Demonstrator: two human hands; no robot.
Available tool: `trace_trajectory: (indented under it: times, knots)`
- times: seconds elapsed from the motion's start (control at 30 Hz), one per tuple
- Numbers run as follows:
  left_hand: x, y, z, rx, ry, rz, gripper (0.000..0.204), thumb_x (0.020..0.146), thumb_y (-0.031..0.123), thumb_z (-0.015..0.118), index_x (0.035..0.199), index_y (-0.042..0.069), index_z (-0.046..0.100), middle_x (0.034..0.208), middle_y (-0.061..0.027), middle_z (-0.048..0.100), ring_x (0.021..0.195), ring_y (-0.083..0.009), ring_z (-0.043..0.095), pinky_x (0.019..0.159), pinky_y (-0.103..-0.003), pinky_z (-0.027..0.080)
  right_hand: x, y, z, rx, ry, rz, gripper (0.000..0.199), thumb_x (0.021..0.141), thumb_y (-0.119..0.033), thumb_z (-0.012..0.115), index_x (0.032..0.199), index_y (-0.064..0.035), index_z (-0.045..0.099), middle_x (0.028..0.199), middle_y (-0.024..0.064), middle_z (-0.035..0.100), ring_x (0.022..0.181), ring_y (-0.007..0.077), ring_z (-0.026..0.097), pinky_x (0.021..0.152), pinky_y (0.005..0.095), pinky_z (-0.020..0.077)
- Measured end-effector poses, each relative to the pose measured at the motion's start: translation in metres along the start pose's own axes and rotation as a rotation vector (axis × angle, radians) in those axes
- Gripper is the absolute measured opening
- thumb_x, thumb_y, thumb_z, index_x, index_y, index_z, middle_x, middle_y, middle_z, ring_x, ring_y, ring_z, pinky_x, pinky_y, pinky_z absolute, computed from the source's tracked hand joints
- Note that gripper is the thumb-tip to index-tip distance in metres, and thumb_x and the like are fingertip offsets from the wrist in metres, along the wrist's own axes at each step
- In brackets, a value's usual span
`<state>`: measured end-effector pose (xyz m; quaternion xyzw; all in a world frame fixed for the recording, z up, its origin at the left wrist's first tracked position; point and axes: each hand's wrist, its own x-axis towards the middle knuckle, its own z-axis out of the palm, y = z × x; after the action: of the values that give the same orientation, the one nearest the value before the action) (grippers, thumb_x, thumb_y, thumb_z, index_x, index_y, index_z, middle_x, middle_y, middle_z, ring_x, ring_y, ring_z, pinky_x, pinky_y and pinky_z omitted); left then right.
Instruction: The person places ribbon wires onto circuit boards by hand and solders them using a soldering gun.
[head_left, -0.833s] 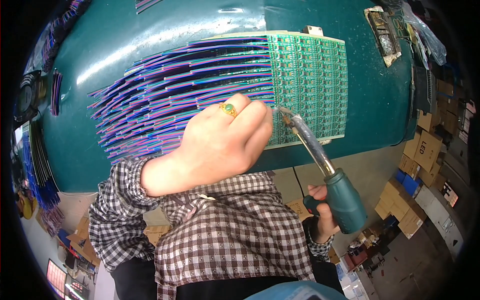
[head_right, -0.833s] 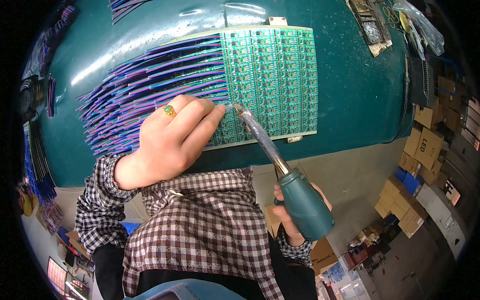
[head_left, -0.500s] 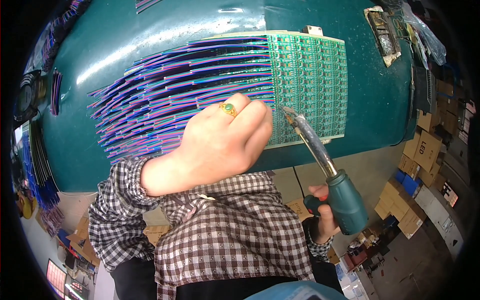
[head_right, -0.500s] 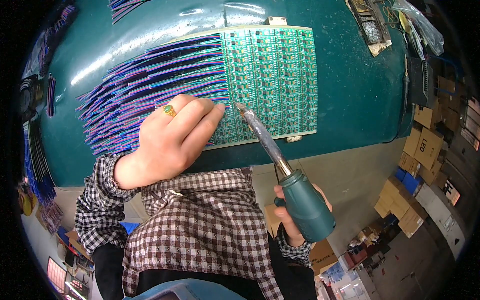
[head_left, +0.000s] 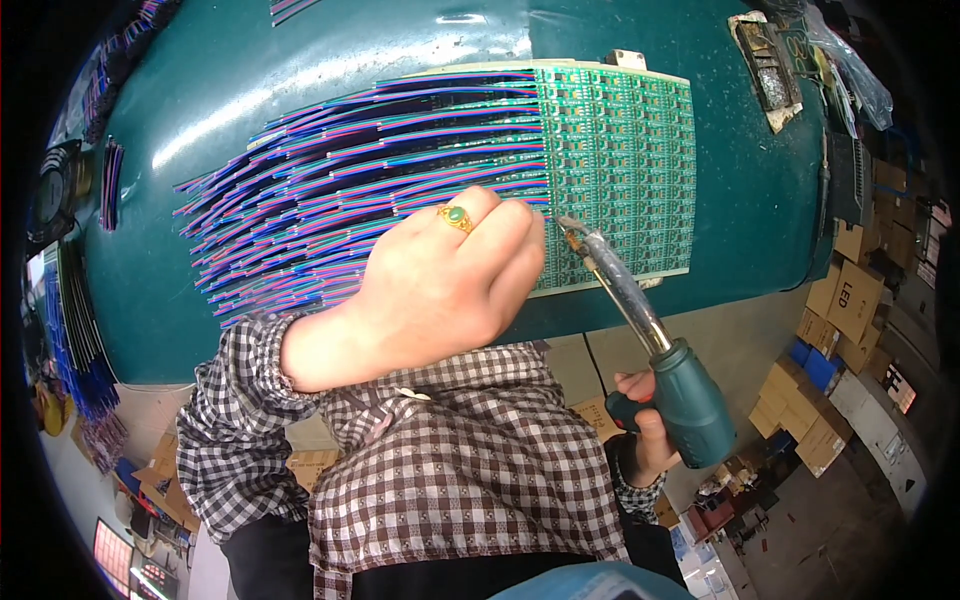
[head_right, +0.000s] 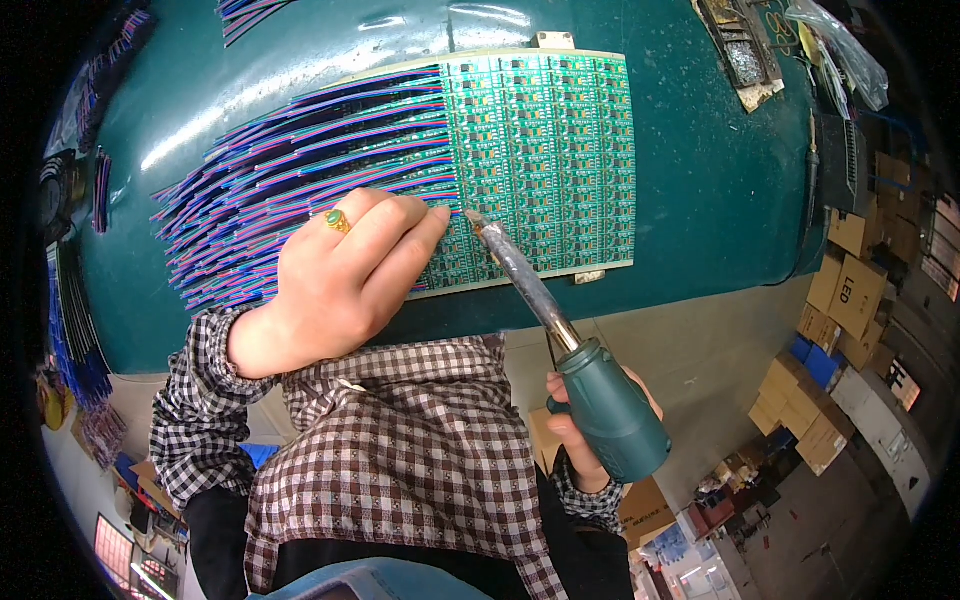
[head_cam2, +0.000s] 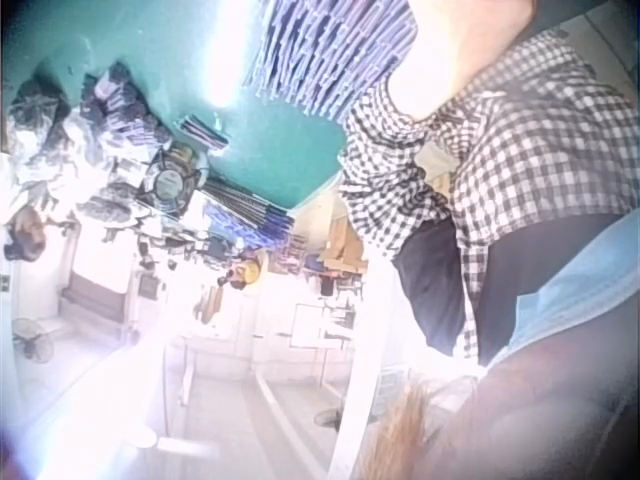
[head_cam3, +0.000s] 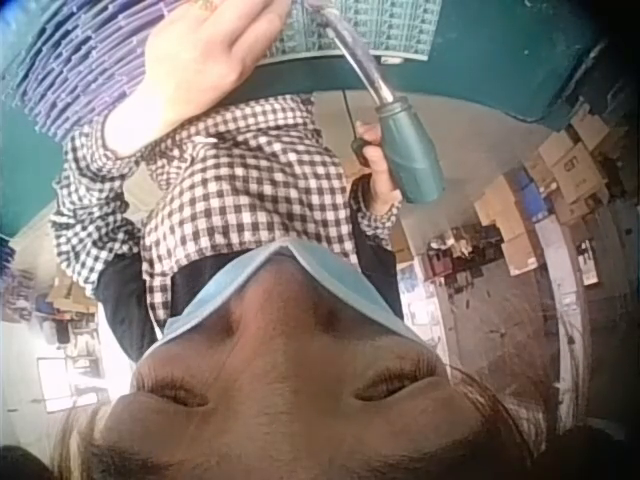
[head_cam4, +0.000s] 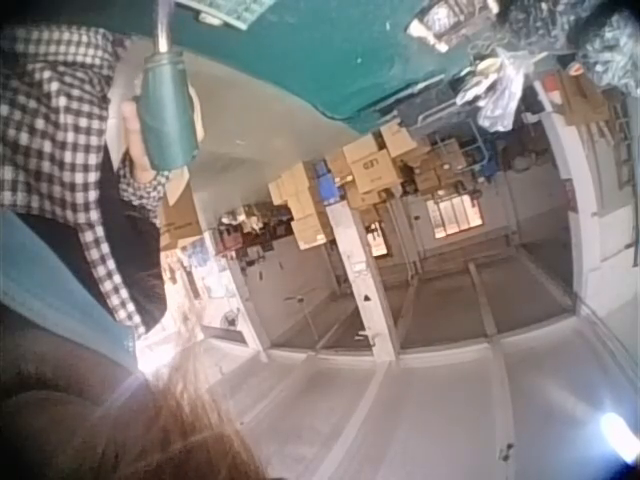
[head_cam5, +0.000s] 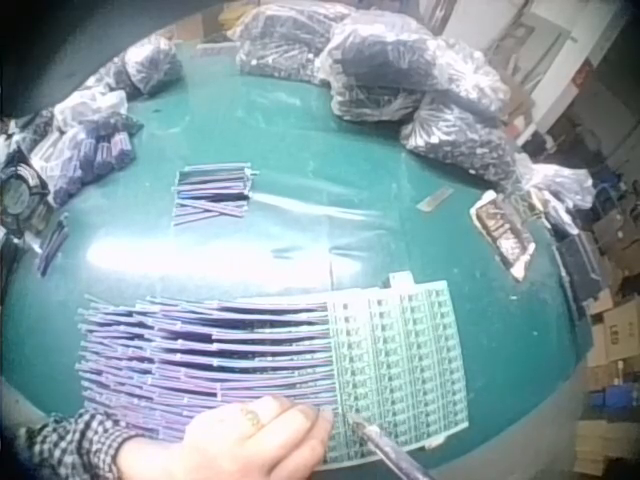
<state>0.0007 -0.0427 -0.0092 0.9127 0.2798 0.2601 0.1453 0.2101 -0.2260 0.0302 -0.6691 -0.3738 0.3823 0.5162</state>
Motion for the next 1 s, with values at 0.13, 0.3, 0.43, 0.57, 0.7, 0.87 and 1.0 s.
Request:
trace_trajectory:
  times: [0.13,0.3,0.43,0.57,0.7,0.87,1.0]
  knots:
    - [0.0,0.0,0.001,0.003,-0.007,0.002,0.035,0.065,0.003,0.066,0.1,-0.006,0.066,0.092,-0.0105,0.06,0.075,-0.0214,0.061,0.062,-0.03,0.051,0.0,0.001,0.0,0.01,-0.012,0.01,0.055,0.073,-0.024,0.088,0.106,0.0102,0.061,0.083,0.0142,0.069,0.079,0.024,0.069,0.078,0.0409,0.0599]
    - [0.0,0.001,0.0,0.006,-0.008,0.001,0.035,0.065,0.003,0.066,0.099,-0.005,0.067,0.092,-0.0105,0.06,0.076,-0.0215,0.061,0.062,-0.03,0.051,0.001,0.0,0.0,-0.005,-0.028,0.024,0.056,0.073,-0.025,0.089,0.106,0.0101,0.061,0.083,0.0144,0.069,0.079,0.0237,0.069,0.08,0.0409,0.0596]
    - [0.0,0.001,-0.001,0.008,-0.012,-0.004,0.035,0.066,0.004,0.066,0.099,-0.005,0.067,0.092,-0.0105,0.06,0.076,-0.0215,0.062,0.062,-0.03,0.051,0.001,-0.001,0.0,-0.029,-0.029,0.034,0.055,0.072,-0.025,0.089,0.105,0.0098,0.061,0.082,0.014,0.069,0.079,0.0236,0.069,0.079,0.0397,0.0592]
    - [0.0,0.001,-0.001,0.02,-0.019,0.0,0.035,0.066,0.004,0.066,0.1,-0.005,0.067,0.092,-0.0106,0.06,0.077,-0.0216,0.062,0.063,-0.03,0.052,-0.001,0.002,-0.001,-0.05,-0.022,0.012,0.056,0.071,-0.025,0.09,0.105,0.01,0.061,0.081,0.0141,0.069,0.079,0.0241,0.07,0.077,0.0386,0.0588]
    - [0.0,0.001,0.001,0.01,-0.022,0.005,0.035,0.067,0.004,0.066,0.1,-0.006,0.067,0.092,-0.0108,0.06,0.077,-0.0217,0.062,0.063,-0.03,0.052,-0.002,0.002,-0.002,-0.019,0.006,-0.003,0.059,0.071,-0.026,0.09,0.107,0.0108,0.06,0.081,0.0147,0.069,0.078,0.025,0.07,0.077,0.0393,0.059]
    - [0.0,0.002,0.0,0.011,-0.019,0.0,0.035,0.066,0.004,0.065,0.1,-0.006,0.067,0.092,-0.011,0.06,0.077,-0.0216,0.062,0.063,-0.03,0.052,-0.004,0.003,-0.002,0.007,0.027,0.0,0.065,0.071,-0.027,0.09,0.111,0.0121,0.056,0.083,0.0166,0.07,0.08,0.0267,0.071,0.077,0.0397,0.0595]
    - [0.0,0.002,0.001,0.02,-0.003,0.01,0.036,0.066,0.004,0.065,0.1,-0.006,0.067,0.092,-0.011,0.06,0.077,-0.0215,0.062,0.063,-0.03,0.052,-0.008,-0.001,0.004,-0.005,0.14,-0.004,0.067,0.072,-0.028,0.089,0.113,0.0122,0.056,0.087,0.0186,0.071,0.084,0.0275,0.072,0.077,0.039,0.0595]
